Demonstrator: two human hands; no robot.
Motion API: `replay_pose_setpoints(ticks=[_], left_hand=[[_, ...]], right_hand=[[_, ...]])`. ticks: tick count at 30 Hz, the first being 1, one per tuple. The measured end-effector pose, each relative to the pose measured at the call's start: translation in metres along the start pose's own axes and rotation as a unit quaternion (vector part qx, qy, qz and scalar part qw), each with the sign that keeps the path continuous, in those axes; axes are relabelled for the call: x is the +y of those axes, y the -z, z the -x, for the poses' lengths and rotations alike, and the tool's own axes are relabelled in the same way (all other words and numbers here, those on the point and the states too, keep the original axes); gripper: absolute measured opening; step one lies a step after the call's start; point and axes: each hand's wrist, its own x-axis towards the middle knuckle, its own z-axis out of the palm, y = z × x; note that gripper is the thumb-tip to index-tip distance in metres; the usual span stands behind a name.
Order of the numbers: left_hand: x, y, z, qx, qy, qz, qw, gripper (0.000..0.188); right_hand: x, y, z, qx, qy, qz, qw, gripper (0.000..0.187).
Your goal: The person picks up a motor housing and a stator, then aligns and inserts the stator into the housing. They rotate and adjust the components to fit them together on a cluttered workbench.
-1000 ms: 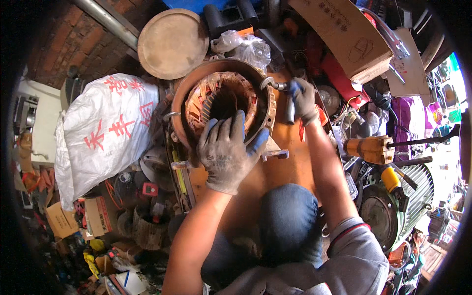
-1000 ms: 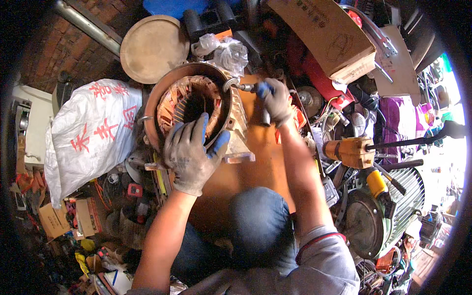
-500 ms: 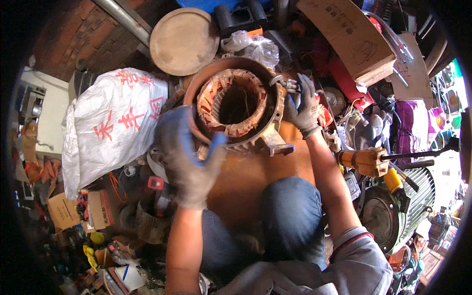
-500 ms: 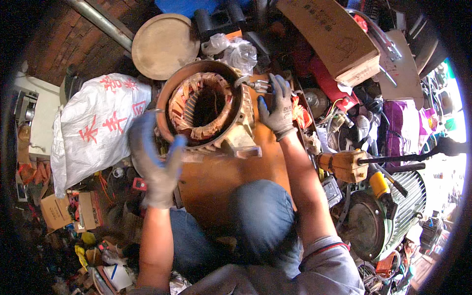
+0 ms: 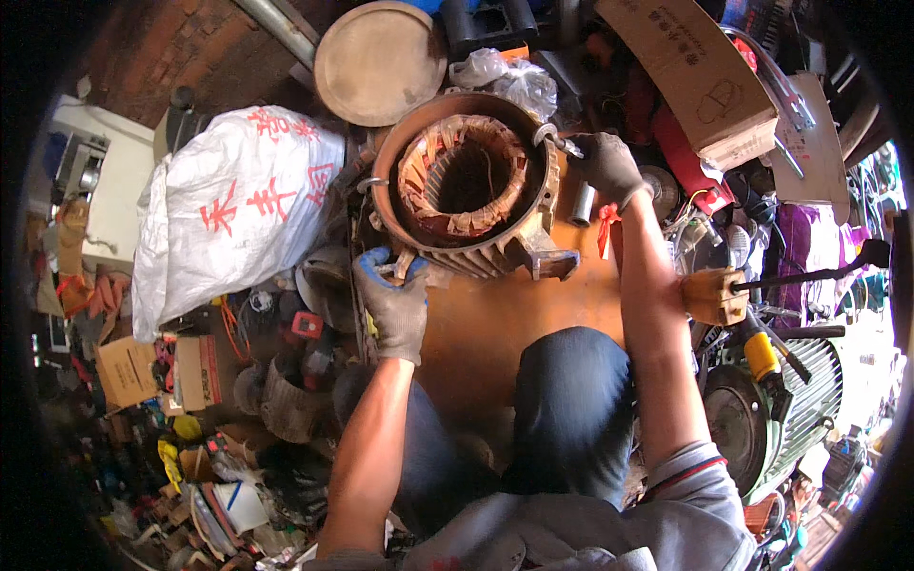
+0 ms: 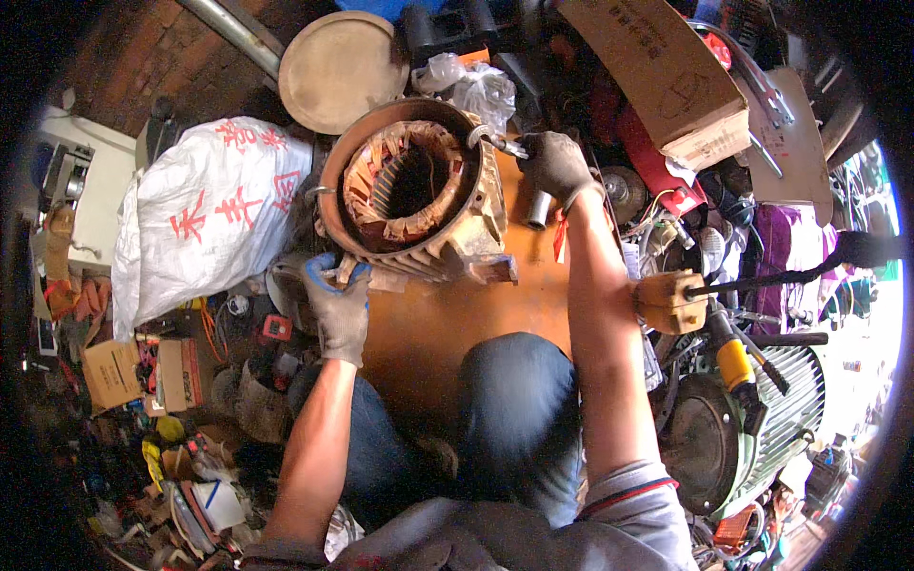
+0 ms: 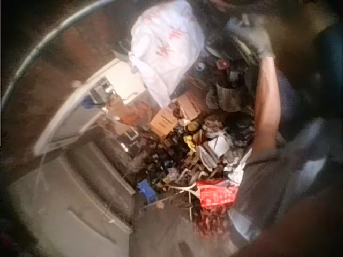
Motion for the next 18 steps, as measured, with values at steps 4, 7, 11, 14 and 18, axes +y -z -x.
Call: replay_pose_setpoints(ticks=[4, 7, 11, 14, 18], left_hand=[[0.002, -0.002, 0.0, 0.002, -0.037, -0.001, 0.999, 0.05], [0.021, -0.002, 0.002, -0.022, 0.028, 0.043, 0.998, 0.053], [0.035, 0.003, 0.008, -0.031, 0.039, -0.006, 0.999, 0.057], [0.028, -0.002, 0.001, -0.04, -0.014, -0.054, 0.998, 0.061], [0.016, 0.012, 0.001, -0.051, -0.073, -0.089, 0.992, 0.063]], right_hand=[[0.001, 0.008, 0.01, -0.027, -0.001, -0.126, 0.992, 0.045], [0.01, -0.02, 0.042, 0.092, 0.017, -0.45, 0.888, 0.05], [-0.017, -0.057, 0.031, 0.378, 0.086, -0.207, 0.898, 0.036], [0.035, -0.054, 0.01, 0.269, 0.017, -0.299, 0.916, 0.028], [0.024, -0.024, -0.043, -0.018, -0.189, -0.369, 0.91, 0.05]])
